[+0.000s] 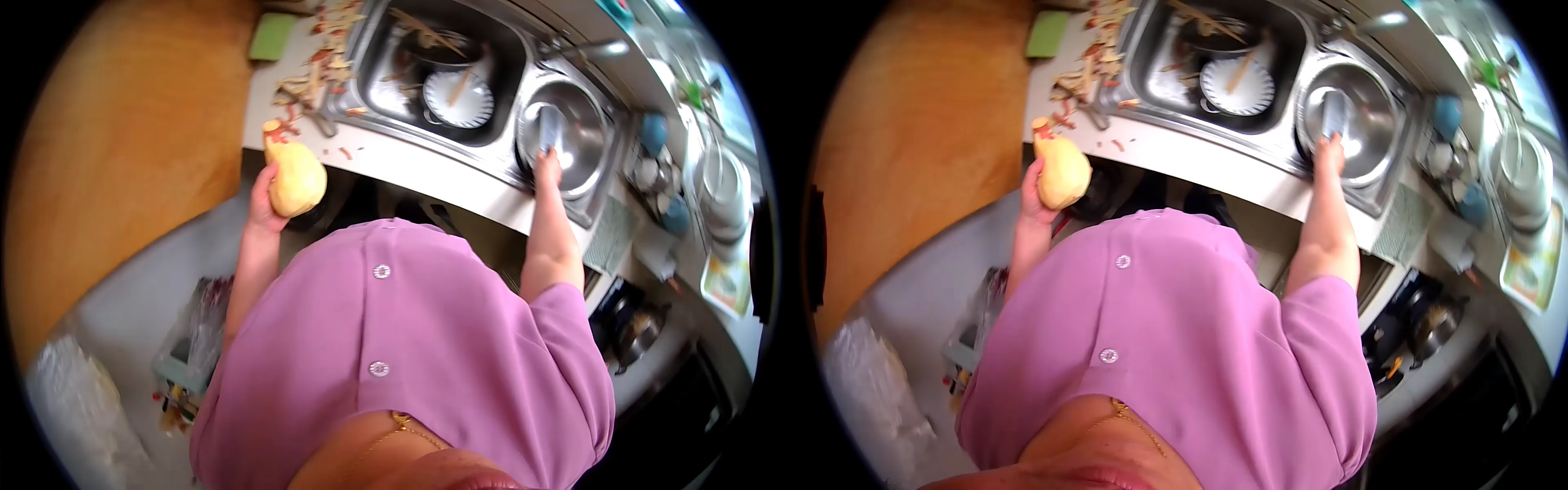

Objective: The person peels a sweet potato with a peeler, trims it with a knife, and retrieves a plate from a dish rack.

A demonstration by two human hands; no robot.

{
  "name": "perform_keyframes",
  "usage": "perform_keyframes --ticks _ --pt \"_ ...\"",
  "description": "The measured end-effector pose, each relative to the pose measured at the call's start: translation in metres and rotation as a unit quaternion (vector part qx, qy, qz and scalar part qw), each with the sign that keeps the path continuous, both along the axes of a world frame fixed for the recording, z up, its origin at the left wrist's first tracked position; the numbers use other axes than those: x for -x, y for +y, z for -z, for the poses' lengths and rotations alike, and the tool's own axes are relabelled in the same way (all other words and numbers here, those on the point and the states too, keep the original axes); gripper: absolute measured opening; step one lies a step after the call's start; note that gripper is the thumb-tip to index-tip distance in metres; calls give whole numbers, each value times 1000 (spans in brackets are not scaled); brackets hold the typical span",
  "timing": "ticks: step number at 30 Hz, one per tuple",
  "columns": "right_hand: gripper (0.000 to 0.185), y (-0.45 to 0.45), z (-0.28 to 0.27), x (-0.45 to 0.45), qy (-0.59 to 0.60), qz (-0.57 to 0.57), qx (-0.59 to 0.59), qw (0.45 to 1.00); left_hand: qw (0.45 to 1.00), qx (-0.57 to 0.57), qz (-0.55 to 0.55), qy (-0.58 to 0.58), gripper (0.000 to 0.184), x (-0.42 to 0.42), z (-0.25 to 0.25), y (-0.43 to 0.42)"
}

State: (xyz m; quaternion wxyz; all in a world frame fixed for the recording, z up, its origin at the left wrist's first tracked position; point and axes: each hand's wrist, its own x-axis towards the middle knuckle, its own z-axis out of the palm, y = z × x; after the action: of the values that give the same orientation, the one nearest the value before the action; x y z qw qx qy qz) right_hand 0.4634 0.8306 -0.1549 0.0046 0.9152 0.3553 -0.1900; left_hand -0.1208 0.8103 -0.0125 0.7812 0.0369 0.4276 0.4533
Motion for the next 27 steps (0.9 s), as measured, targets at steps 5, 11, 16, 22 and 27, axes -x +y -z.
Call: perform_keyframes --ticks 5,11,16,22,27 --pt "57 17 -55 45 -112 14 66 991 998 -3 -60 -3 44 23 4 -13" --pt "26 74 -81 181 -48 -317 -181 930 998 0 -60 -6 42 34 7 -8" --pt "20 110 -89 343 190 -502 -228 812 997 -29 -56 -40 43 31 14 10" --pt "27 108 -74 438 71 -598 -159 782 993 -45 -25 -109 43 44 13 23" --pt "26 109 -59 425 162 -512 -163 828 994 -14 -47 -97 41 51 10 32"
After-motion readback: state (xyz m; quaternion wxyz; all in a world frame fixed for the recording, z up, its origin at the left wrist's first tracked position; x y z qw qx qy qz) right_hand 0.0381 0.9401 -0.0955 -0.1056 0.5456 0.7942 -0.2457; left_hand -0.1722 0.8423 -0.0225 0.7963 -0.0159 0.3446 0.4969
